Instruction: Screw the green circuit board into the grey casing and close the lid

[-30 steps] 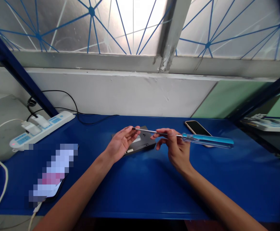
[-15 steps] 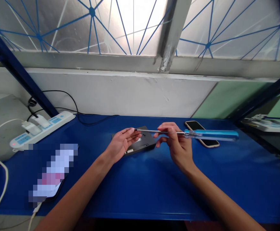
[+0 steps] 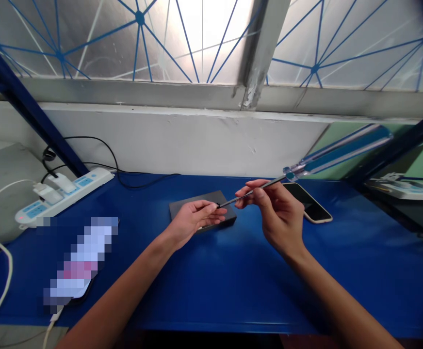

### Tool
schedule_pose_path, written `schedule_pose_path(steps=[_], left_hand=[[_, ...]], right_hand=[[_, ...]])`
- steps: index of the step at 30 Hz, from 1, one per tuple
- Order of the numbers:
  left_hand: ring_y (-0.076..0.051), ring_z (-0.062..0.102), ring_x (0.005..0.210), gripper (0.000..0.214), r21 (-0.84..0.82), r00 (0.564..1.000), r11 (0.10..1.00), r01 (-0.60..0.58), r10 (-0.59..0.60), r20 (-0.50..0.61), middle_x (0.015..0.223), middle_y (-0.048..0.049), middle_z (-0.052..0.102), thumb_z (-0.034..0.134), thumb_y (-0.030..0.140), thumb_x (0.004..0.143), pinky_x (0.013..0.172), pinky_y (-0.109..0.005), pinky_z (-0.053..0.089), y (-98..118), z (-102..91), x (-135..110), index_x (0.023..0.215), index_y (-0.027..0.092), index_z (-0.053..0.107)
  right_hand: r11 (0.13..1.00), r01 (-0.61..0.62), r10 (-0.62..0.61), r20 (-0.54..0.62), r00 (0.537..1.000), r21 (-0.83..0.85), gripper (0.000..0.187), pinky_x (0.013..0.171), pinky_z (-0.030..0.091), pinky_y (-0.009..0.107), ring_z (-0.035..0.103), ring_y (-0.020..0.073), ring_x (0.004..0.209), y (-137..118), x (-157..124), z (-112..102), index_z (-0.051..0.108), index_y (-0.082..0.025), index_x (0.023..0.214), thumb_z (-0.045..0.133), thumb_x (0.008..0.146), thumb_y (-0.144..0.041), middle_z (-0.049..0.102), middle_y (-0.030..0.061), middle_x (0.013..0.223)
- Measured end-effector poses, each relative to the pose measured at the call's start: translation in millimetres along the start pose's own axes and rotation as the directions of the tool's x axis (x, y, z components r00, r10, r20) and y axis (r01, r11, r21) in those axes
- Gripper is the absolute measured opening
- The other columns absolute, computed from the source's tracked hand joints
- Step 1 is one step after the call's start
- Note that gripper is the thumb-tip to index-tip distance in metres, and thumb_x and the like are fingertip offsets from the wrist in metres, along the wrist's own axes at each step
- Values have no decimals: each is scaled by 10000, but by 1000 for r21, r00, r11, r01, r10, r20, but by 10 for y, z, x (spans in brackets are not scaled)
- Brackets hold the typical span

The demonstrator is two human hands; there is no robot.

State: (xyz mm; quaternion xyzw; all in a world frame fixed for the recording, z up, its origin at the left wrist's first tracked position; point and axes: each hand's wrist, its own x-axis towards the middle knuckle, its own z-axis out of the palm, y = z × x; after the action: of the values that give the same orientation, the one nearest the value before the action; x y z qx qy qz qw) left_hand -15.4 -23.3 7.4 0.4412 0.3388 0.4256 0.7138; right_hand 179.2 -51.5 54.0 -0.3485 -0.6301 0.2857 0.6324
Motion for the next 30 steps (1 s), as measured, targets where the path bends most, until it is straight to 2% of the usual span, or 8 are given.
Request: schedule_pose_path(steps=[4, 7, 12, 18, 23, 27, 30], left_hand=[[-217, 739, 883, 220, 291, 967, 936, -199, 236, -96, 1037, -127, 793, 767, 364, 863, 844, -325, 552, 64, -2, -11, 918, 151, 769], [-216, 731, 863, 199, 377, 945, 892, -251, 310, -104, 979, -126, 796, 740, 348, 880, 829, -320, 547, 96, -30, -20, 876, 151, 775], [-231, 734, 869, 204, 434, 949, 866, -250, 308, -69, 942, -123, 791, 717, 348, 893, 816, -323, 550, 51, -73, -4, 903, 155, 784], [-231, 730, 886, 220, 477, 949, 841, -254, 313, -46, 935, -113, 784, 688, 362, 914, 814, -318, 545, 17, -84, 7, 917, 160, 774], [-232, 729, 881, 224, 451, 952, 858, -247, 301, -51, 931, -117, 785, 708, 369, 897, 817, -319, 540, 25, -71, -3, 902, 157, 779], [-238, 728, 883, 226, 477, 955, 848, -230, 290, -55, 934, -114, 783, 710, 381, 894, 829, -329, 541, -1, -86, 9, 898, 165, 778], [-238, 723, 875, 223, 485, 953, 840, -242, 300, -45, 923, -106, 781, 715, 387, 889, 836, -335, 541, -27, -101, 21, 893, 174, 781]], right_hand=[[981, 18, -3, 79, 997, -196, 164, 667, 563, 319, 667, 143, 639, 67, 10, -19, 660, -226, 1060, 543, 1036, -338, 712, 22, 848], [961, 11, 34, 158, 987, -275, 178, 659, 550, 292, 654, 126, 621, 149, 7, -9, 645, -219, 1033, 519, 1045, -345, 700, 18, 841], [944, 21, 59, 230, 971, -331, 186, 645, 532, 264, 663, 123, 652, 242, 3, 23, 644, -209, 1031, 513, 1045, -341, 698, 22, 864], [935, 30, 64, 251, 966, -353, 185, 626, 524, 250, 659, 124, 657, 302, 0, 21, 641, -207, 1074, 522, 1039, -344, 692, 14, 823], [936, 3, 90, 246, 965, -352, 203, 639, 535, 269, 667, 135, 650, 314, 15, 27, 661, -200, 1049, 542, 1026, -364, 707, 21, 799], [953, -59, 121, 196, 973, -298, 211, 617, 526, 281, 658, 141, 589, 302, 42, 36, 677, -197, 890, 649, 966, -391, 689, 3, 671], [959, -114, 157, 149, 976, -261, 299, 566, 495, 280, 633, 139, 542, 296, 63, 42, 597, -207, 732, 738, 896, -414, 664, -4, 613]])
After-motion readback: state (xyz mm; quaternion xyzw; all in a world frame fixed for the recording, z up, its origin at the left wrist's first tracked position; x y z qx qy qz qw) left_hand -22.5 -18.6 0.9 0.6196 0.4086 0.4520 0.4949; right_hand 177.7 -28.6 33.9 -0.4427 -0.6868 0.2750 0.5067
